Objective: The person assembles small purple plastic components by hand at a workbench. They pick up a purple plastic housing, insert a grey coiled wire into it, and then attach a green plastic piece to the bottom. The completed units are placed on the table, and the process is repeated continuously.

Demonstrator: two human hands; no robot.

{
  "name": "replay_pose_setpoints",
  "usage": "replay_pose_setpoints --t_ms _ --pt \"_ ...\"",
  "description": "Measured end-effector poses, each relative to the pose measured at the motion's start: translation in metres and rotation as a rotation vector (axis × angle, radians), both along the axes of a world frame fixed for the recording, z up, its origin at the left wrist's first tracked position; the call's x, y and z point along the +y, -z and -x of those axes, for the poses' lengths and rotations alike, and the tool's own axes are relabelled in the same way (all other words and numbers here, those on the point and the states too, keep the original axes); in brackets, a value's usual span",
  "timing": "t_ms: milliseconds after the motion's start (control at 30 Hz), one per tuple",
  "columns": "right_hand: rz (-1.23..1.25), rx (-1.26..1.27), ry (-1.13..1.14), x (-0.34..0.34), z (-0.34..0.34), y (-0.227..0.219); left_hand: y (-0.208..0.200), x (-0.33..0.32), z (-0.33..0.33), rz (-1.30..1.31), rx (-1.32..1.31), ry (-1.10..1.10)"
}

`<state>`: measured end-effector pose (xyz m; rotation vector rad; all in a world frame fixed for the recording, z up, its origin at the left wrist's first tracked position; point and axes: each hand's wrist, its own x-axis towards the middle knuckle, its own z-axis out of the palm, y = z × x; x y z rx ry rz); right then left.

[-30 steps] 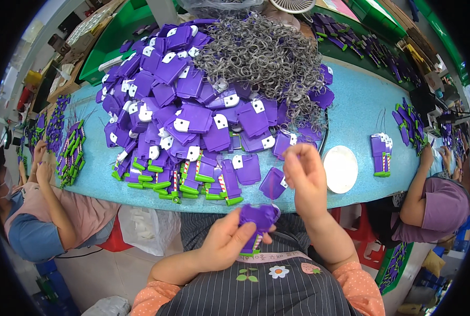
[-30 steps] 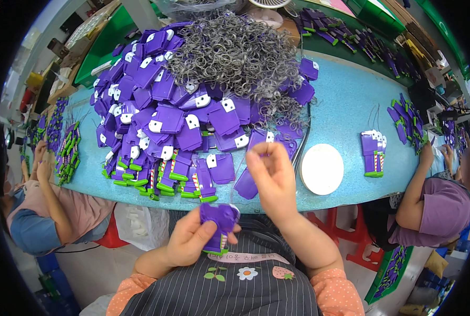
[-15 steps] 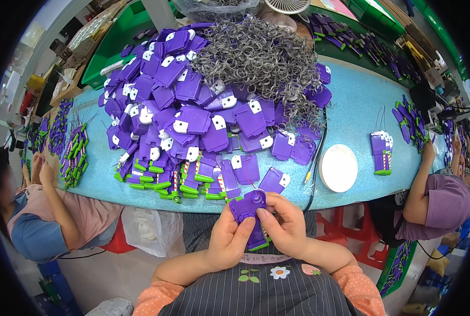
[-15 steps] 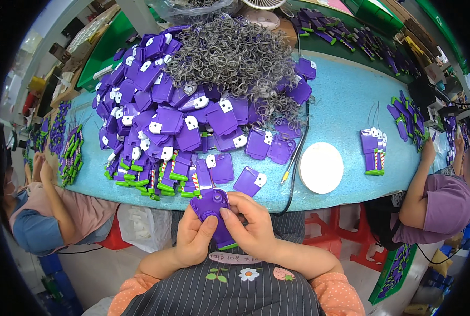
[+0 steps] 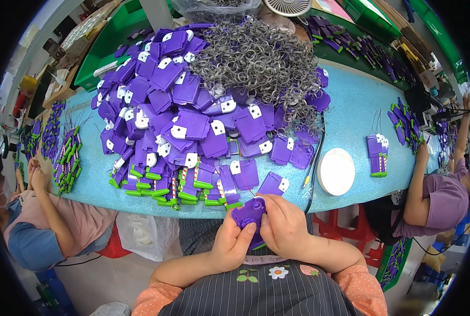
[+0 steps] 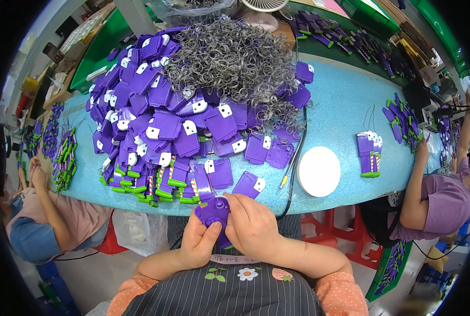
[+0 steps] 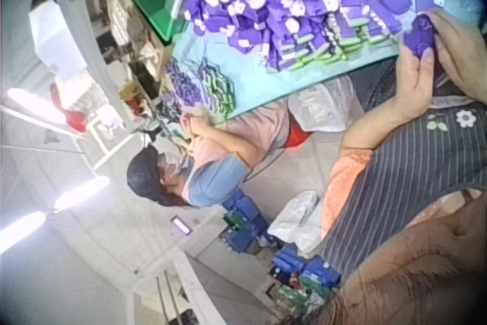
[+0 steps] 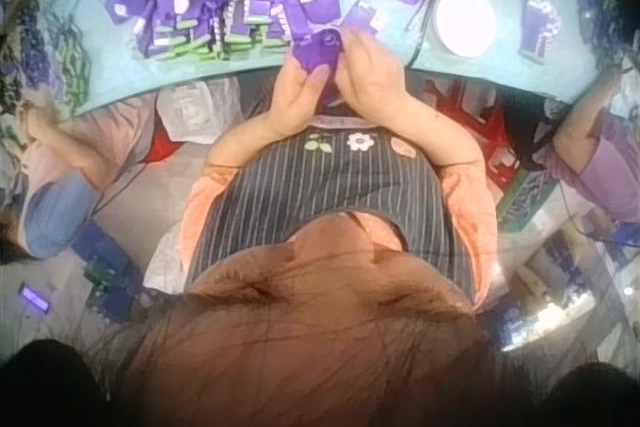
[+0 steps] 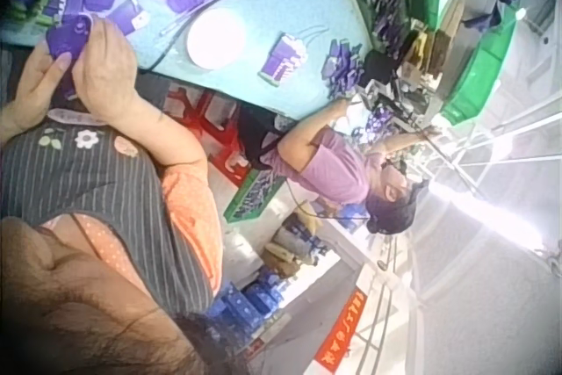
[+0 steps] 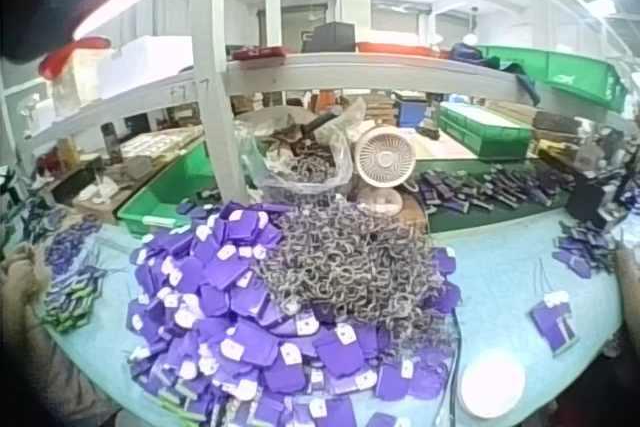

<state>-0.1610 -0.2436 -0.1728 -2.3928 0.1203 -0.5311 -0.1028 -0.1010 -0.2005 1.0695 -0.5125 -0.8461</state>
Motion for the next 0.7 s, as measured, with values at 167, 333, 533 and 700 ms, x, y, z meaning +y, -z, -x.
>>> replay_pose_setpoints --t_ms 167,333,533,700 --pt "-0.08 0.229 -0.177 -0.023 0.001 -0.02 -0.001 0.007 -0.004 -0.16 -0.135 0.096" --pt "-0.646 0.415 -0.166 -0.059 -0.007 -0.029 -0.026 0.01 -0.016 -0.163 0.096 0.328" --pt "0.272 0.182 0.332 -0.103 -0.056 0.002 -0.029 0.012 -0.009 -0.152 0.309 0.381" --pt "0.059 0.323 0.347 -0.106 -0.07 0.002 -0.026 0.012 -0.009 -0.14 0.306 0.27"
